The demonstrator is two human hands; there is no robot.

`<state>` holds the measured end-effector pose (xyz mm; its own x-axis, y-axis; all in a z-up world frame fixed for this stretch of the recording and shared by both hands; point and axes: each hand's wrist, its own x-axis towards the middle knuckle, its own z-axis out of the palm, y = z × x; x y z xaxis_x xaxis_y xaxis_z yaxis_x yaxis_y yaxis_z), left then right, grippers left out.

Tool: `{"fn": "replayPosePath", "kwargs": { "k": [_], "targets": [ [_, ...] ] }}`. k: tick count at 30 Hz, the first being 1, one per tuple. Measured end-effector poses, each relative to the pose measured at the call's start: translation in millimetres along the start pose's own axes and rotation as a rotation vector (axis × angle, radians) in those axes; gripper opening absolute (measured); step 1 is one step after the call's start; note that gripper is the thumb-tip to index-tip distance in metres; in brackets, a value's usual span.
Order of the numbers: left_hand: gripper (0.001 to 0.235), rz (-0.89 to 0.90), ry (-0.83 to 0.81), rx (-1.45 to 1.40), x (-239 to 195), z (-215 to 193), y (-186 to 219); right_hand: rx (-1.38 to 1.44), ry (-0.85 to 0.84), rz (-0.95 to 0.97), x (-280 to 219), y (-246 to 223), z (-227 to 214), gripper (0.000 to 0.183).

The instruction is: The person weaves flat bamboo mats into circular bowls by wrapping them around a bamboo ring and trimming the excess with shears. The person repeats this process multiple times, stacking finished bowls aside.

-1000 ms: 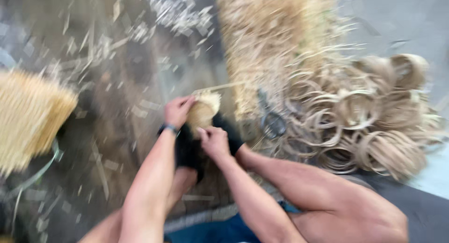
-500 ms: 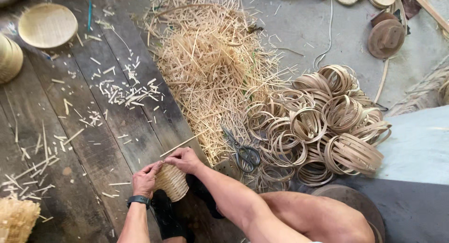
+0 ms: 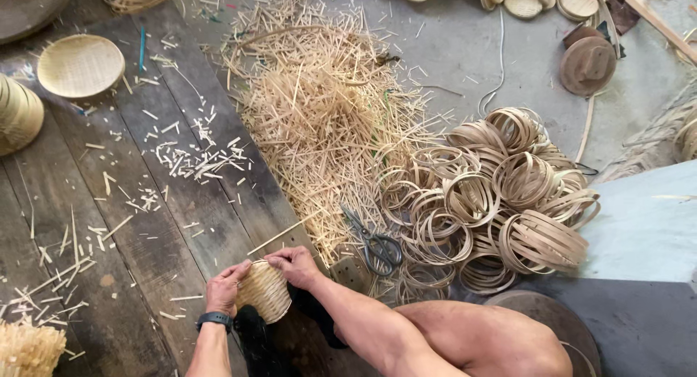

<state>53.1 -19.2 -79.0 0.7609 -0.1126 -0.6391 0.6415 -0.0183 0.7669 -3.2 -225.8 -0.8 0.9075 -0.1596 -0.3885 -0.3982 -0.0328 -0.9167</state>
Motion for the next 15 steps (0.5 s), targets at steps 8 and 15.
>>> {"fn": "replayPosePath", "kwargs": {
  "k": [8,15],
  "targets": [
    [0.047,0.547,0.327,0.198,-25,2,-6,-0.619,0.080,-0.249,-5,-58,42,0.028],
    [0.034,0.184,0.381,-0.038,-52,-14,-41,-0.746,-0.030,0.023,5,-73,53,0.031]
  ]
}}
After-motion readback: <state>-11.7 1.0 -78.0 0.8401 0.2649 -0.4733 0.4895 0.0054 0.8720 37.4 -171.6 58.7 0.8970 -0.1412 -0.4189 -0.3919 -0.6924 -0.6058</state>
